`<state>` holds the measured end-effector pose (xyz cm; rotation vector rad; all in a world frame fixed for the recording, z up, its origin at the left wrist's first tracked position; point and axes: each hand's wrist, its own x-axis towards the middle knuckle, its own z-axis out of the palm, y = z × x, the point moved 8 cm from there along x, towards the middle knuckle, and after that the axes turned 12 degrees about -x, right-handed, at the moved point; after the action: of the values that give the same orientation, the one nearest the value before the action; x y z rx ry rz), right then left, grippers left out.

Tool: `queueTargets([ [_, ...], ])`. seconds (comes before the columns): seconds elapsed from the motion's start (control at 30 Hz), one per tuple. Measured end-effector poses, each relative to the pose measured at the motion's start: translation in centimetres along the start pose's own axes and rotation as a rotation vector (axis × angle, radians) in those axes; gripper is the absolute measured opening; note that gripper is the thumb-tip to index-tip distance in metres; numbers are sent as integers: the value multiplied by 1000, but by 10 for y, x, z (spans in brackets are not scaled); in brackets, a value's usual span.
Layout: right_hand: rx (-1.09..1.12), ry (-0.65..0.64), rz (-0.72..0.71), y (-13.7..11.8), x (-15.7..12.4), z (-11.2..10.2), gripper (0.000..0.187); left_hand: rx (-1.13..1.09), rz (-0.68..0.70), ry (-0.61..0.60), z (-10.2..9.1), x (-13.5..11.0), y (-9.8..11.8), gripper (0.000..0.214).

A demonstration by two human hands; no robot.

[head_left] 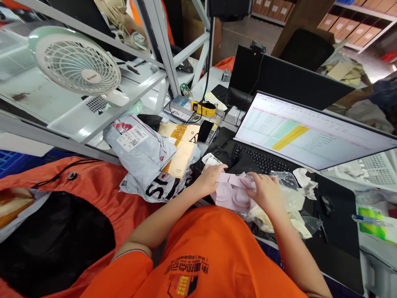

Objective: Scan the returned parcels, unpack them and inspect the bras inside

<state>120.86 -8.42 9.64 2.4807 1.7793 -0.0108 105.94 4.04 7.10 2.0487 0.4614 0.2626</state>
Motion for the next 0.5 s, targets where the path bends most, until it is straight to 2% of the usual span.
queueTargets([
  [0.1,-157,109,219,8,-10,20,45,115,-13,51,6,-6,-16,73],
  [0.2,-80,151,340,30,-30,49,52,149,-55,61,9,-19,-32,69],
  [0.27,24,229,391,48,-45,60,54,118,-78,68,8,-26,-41,67],
  [0.33,168,283,333,51,-57,67,50,91,-89,100,5,-30,-46,64],
  [0.37,238,276,264,45,-60,70,45,82,-85,123,3,-31,-47,61],
  [0.43,295,210,121,20,-63,76,40,66,-51,172,1,-29,-44,55],
  [0.5,204,148,72,-8,-61,80,44,54,7,208,2,-26,-37,51],
])
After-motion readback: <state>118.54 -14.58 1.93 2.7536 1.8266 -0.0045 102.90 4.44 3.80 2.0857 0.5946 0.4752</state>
